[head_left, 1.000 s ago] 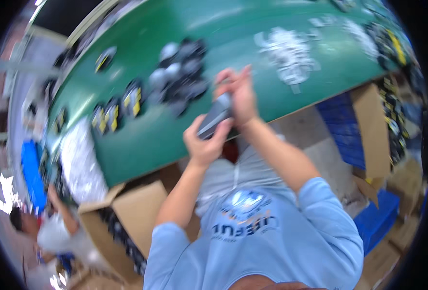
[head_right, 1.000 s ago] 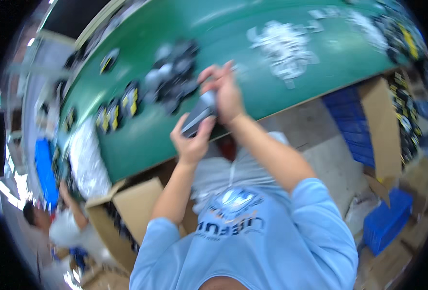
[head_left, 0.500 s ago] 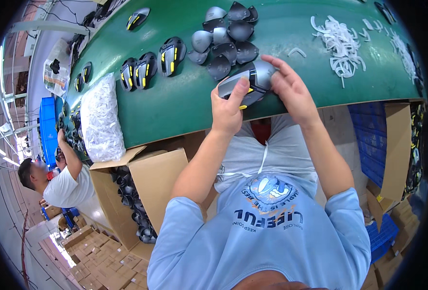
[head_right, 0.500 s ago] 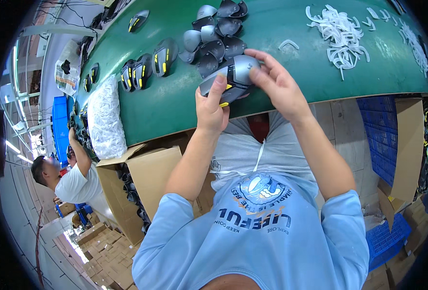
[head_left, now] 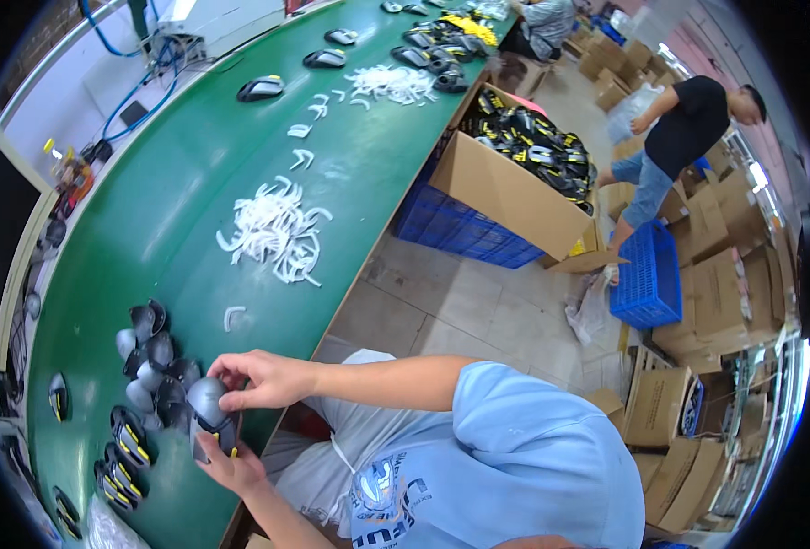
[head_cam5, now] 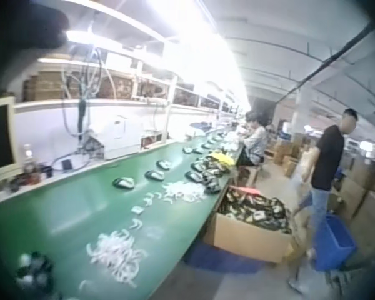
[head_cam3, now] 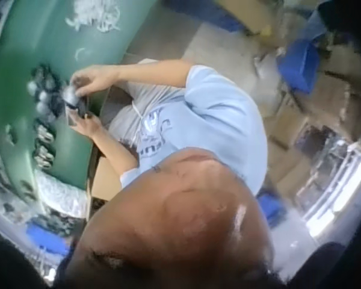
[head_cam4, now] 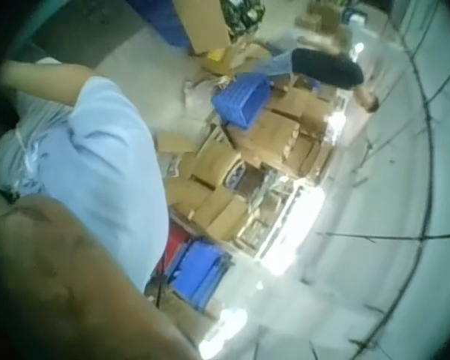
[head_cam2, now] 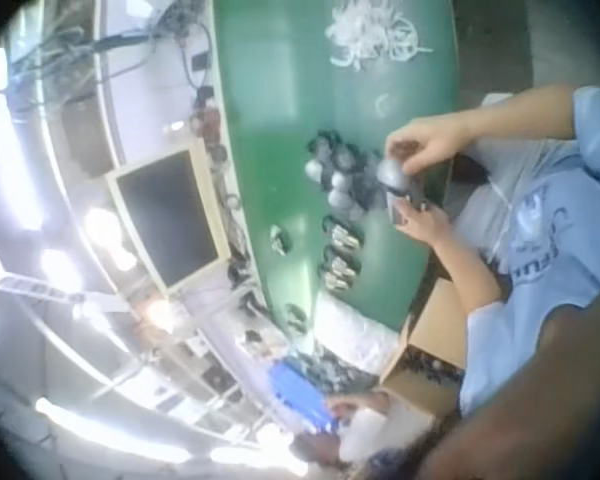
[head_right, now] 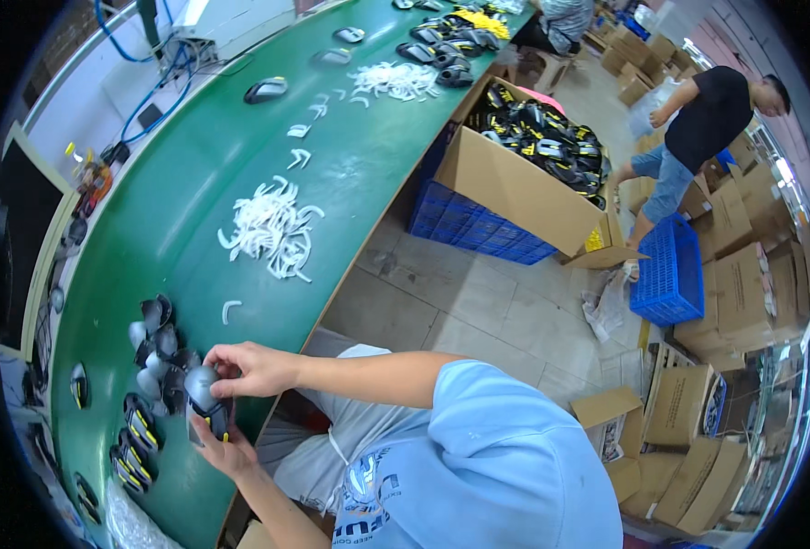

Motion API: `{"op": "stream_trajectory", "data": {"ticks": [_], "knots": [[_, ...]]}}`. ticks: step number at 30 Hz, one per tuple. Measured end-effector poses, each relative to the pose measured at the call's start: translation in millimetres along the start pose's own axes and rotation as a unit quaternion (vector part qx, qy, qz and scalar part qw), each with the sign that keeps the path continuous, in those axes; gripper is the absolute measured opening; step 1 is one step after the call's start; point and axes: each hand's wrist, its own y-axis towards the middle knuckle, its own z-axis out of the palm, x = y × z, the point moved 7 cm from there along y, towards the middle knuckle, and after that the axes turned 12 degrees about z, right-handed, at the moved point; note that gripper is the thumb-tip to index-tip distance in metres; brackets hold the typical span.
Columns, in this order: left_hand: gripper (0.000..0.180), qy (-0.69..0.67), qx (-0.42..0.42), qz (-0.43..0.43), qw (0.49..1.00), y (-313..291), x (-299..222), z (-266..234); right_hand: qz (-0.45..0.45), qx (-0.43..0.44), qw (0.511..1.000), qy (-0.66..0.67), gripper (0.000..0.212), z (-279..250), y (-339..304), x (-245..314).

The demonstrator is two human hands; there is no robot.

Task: The person assembles computer mice by picking up mouse bases and top shells from the assembly table and snapping the shells onto the bases by hand.

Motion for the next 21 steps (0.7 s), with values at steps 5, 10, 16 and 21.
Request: {"op": "stream_trajectory", "data": {"ticks": [5, 10, 16, 21], "knots": [[0.071, 0.234, 0.185, -0.027, 0.954, 19.5, -18.2, 12.4, -0.061, 0.071, 0.988, -0.123, 0.058, -20.2, 4.3, 15.9], [0.07, 0.28, 0.119, 0.045, 0.951, 12.4, -9.1, 2.7, -0.059, 0.087, 0.983, -0.15, 0.059, -20.9, 7.4, 16.1], [0.052, 0.263, 0.186, 0.065, 0.945, 8.6, -7.0, 9.5, -0.087, 0.082, 0.977, -0.176, 0.06, -12.6, 8.8, 14.0], [0.026, 0.297, 0.135, 0.145, 0.934, 0.0, -34.8, 25.3, -0.126, 0.077, 0.965, -0.215, 0.052, -2.5, 11.7, 19.4]]}}
